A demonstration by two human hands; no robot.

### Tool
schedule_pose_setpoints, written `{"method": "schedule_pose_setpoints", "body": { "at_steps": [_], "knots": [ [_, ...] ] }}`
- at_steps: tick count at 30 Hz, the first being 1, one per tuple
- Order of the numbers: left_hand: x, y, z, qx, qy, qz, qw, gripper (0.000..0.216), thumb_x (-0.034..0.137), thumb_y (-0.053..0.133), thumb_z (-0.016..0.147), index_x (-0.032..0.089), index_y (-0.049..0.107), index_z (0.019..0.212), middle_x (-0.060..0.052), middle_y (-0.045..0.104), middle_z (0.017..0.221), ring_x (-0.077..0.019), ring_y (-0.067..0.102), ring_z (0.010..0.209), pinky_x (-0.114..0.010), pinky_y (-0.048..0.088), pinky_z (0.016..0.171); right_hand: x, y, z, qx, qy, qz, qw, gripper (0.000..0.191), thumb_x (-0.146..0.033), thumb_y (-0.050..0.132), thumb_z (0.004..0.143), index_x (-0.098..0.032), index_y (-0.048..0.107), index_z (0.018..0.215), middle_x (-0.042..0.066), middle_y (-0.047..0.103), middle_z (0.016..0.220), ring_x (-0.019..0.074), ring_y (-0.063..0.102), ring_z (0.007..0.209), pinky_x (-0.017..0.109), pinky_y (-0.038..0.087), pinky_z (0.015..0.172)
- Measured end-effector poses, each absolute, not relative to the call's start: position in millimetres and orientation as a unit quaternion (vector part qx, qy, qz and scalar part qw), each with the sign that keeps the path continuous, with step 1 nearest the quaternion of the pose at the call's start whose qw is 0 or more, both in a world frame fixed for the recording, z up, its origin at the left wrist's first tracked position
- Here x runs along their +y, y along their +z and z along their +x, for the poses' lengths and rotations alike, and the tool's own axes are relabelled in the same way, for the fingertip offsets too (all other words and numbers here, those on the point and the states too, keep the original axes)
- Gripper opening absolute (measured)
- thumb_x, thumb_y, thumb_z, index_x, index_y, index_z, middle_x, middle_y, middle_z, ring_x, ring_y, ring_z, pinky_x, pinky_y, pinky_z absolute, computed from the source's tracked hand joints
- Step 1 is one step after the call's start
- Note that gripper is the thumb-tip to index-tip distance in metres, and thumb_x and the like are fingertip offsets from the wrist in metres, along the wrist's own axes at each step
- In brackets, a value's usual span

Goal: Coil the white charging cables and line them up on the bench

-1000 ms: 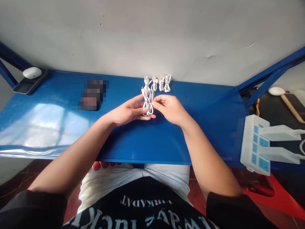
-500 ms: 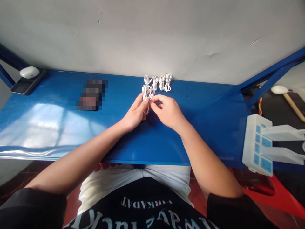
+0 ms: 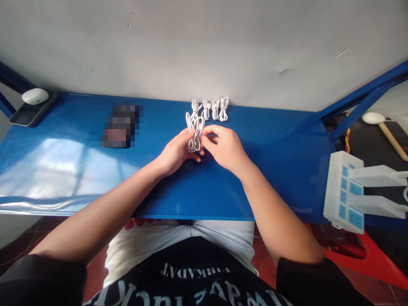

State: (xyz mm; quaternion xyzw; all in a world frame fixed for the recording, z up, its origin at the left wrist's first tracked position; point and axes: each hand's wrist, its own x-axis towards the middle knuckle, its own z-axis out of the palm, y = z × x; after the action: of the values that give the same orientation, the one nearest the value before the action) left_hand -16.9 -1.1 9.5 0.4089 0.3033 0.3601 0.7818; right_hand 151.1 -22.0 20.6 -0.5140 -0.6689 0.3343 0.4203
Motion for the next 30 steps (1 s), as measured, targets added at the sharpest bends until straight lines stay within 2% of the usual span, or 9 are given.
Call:
{"method": "schedule_pose_setpoints", "body": {
  "at_steps": [3,6,11,13,16,18,22,26,30],
  "knots": [
    [3.4,11.5,-18.2,0.310,0.335,0.377,0.806,0.057,0.068,0.044,0.095,0.018,0.063,0.114,-0.006,0.069,0.086,-0.0186,0.068,0.072,-0.030,0.057,0.063,-21.5,23.1,153.9,-0.715,0.269,-0.502,0.405,0.009,-0.019,0.059,0.090,-0.020,0.065,0.084,0.003,0.071,0.088,0.0181,0.066,0.082,0.032,0.051,0.080],
    [6.2,10.9,-18.5,0.321,0.327,0.356,0.814,0.062,0.072,0.043,0.094,0.020,0.064,0.119,-0.007,0.072,0.090,-0.0195,0.070,0.076,-0.031,0.058,0.066,-22.1,26.5,153.0,-0.744,0.233,-0.492,0.387,0.011,-0.016,0.057,0.090,-0.019,0.064,0.082,0.004,0.070,0.088,0.0193,0.064,0.085,0.032,0.049,0.082],
    [5.7,10.5,-17.1,0.328,0.337,0.361,0.806,0.069,0.079,0.039,0.091,0.022,0.067,0.118,-0.007,0.072,0.089,-0.0213,0.070,0.079,-0.030,0.057,0.064,-22.6,27.5,149.7,-0.751,0.214,-0.498,0.376,0.013,-0.012,0.057,0.089,-0.020,0.062,0.080,0.005,0.069,0.086,0.0198,0.063,0.084,0.032,0.048,0.081],
    [4.8,11.5,-16.2,0.335,0.339,0.366,0.799,0.068,0.079,0.042,0.090,0.022,0.068,0.115,-0.007,0.071,0.087,-0.0200,0.069,0.077,-0.029,0.056,0.063,-22.3,26.7,149.0,-0.753,0.209,-0.497,0.376,0.012,-0.012,0.058,0.088,-0.019,0.063,0.080,0.005,0.069,0.086,0.0200,0.063,0.084,0.032,0.048,0.081],
    [3.1,11.8,-14.3,0.354,0.351,0.379,0.780,0.057,0.071,0.056,0.088,0.022,0.067,0.115,-0.005,0.068,0.085,-0.0149,0.065,0.070,-0.025,0.055,0.061,-22.7,25.8,146.7,-0.758,0.205,-0.494,0.374,0.013,-0.011,0.058,0.088,-0.019,0.063,0.080,0.005,0.069,0.087,0.0203,0.063,0.085,0.033,0.048,0.082],
    [1.5,10.5,-12.7,0.366,0.371,0.389,0.760,0.051,0.066,0.060,0.089,0.021,0.067,0.113,-0.003,0.065,0.082,-0.0116,0.060,0.064,-0.022,0.052,0.057,-23.8,25.2,143.9,-0.755,0.208,-0.494,0.378,0.013,-0.011,0.057,0.088,-0.020,0.063,0.080,0.005,0.070,0.087,0.0204,0.064,0.085,0.033,0.049,0.083],
    [-2.5,7.4,-8.7,0.376,0.413,0.415,0.718,0.045,0.062,0.056,0.094,0.019,0.064,0.100,0.002,0.051,0.068,-0.0069,0.047,0.053,-0.017,0.041,0.048,-25.4,21.4,138.5,-0.707,0.271,-0.521,0.394,0.014,-0.014,0.057,0.089,-0.020,0.064,0.079,0.004,0.073,0.085,0.0196,0.066,0.081,0.033,0.051,0.078],
    [-5.1,7.6,-6.1,0.386,0.414,0.425,0.707,0.043,0.062,0.052,0.095,0.020,0.060,0.100,0.006,0.036,0.062,-0.0049,0.032,0.045,-0.015,0.029,0.041,-23.5,16.0,138.1,-0.638,0.362,-0.542,0.410,0.013,-0.021,0.059,0.089,-0.019,0.067,0.080,0.004,0.076,0.086,0.0190,0.070,0.077,0.032,0.053,0.076],
    [-4.6,6.4,-5.7,0.385,0.418,0.421,0.707,0.044,0.063,0.050,0.096,0.020,0.058,0.096,0.008,0.030,0.060,-0.0038,0.024,0.041,-0.015,0.020,0.039,-20.9,13.5,137.5,-0.614,0.383,-0.544,0.425,0.012,-0.023,0.062,0.087,-0.019,0.068,0.078,0.004,0.076,0.087,0.0197,0.071,0.082,0.034,0.055,0.080]
  ]
}}
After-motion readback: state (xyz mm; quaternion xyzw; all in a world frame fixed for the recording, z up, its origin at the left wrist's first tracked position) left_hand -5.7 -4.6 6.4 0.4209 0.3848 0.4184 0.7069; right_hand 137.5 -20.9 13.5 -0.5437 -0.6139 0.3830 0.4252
